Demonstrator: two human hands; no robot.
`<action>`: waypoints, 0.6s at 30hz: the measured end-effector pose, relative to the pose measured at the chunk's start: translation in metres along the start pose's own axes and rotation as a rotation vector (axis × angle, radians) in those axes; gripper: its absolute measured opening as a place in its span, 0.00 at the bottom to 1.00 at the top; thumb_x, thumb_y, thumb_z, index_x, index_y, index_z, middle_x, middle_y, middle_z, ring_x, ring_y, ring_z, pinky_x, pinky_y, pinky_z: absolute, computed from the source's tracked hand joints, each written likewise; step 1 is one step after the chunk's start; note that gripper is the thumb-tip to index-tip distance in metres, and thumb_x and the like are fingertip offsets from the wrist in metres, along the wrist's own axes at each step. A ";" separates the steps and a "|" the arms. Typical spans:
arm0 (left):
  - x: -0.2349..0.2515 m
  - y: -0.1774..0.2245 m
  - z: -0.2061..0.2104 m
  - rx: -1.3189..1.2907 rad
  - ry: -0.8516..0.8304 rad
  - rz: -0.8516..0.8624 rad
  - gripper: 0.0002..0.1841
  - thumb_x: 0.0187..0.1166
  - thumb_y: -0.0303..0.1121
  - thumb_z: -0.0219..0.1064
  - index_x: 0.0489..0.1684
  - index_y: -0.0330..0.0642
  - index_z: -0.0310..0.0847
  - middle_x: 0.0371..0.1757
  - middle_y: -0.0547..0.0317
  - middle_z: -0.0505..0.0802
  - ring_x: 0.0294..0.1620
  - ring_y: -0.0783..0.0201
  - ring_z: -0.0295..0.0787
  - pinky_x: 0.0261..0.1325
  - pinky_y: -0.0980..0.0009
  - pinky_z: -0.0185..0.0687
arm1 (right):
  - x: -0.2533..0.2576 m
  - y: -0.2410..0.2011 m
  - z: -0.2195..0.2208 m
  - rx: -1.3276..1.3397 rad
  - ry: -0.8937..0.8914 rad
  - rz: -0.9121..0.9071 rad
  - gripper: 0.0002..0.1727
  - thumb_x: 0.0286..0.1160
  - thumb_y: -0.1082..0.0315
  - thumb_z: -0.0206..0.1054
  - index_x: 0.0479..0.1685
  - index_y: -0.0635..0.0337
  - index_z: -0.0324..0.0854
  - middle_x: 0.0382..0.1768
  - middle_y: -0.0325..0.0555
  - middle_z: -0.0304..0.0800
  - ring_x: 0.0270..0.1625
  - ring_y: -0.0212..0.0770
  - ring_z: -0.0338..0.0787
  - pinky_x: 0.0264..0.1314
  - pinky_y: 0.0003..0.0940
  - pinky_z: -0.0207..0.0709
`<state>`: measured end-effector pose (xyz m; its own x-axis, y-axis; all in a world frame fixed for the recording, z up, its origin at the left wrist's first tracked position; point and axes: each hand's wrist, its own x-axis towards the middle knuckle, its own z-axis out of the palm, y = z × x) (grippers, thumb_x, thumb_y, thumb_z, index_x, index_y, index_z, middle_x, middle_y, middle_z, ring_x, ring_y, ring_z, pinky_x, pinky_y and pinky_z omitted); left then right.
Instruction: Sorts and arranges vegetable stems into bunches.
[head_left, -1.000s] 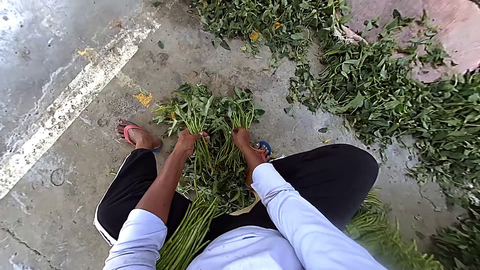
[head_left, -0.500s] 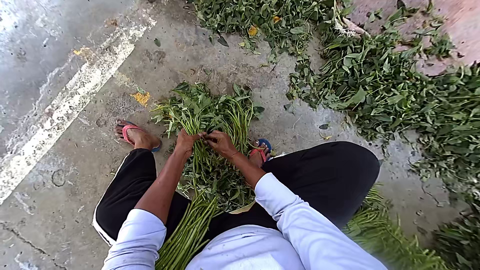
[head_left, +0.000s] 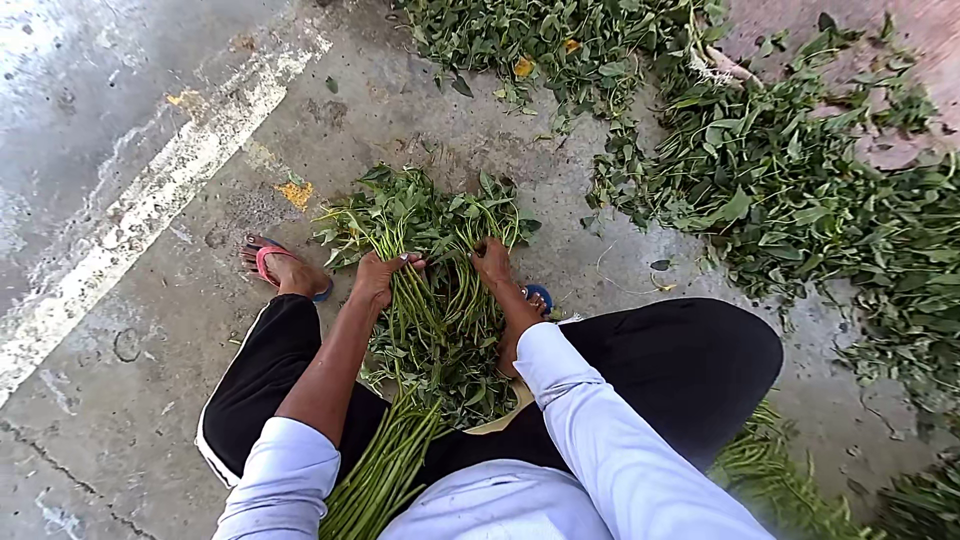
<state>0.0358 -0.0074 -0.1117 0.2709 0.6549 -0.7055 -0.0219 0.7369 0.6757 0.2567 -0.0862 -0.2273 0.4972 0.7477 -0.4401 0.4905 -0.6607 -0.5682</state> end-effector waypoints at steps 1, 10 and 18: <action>0.002 -0.004 -0.001 0.010 0.047 -0.003 0.15 0.83 0.18 0.61 0.65 0.32 0.69 0.40 0.45 0.94 0.38 0.53 0.97 0.45 0.59 0.95 | -0.008 -0.007 -0.001 0.014 0.014 -0.027 0.19 0.76 0.66 0.72 0.61 0.69 0.83 0.59 0.66 0.88 0.64 0.64 0.87 0.69 0.62 0.77; -0.011 -0.039 0.008 0.142 0.001 0.030 0.27 0.83 0.23 0.64 0.81 0.37 0.63 0.68 0.44 0.84 0.62 0.56 0.86 0.66 0.56 0.83 | -0.109 -0.074 0.011 0.356 0.050 -0.355 0.14 0.76 0.72 0.74 0.54 0.69 0.80 0.41 0.61 0.89 0.40 0.55 0.91 0.45 0.52 0.87; -0.017 -0.031 0.009 0.196 -0.097 0.074 0.17 0.83 0.24 0.66 0.68 0.36 0.75 0.56 0.52 0.90 0.50 0.65 0.88 0.57 0.64 0.86 | -0.110 -0.066 0.012 0.422 0.050 -0.498 0.14 0.72 0.76 0.74 0.56 0.70 0.88 0.52 0.63 0.90 0.53 0.53 0.92 0.61 0.47 0.85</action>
<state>0.0406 -0.0434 -0.1186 0.3672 0.6795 -0.6351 0.1401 0.6346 0.7600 0.1610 -0.1243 -0.1492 0.3211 0.9467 -0.0264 0.3529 -0.1455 -0.9243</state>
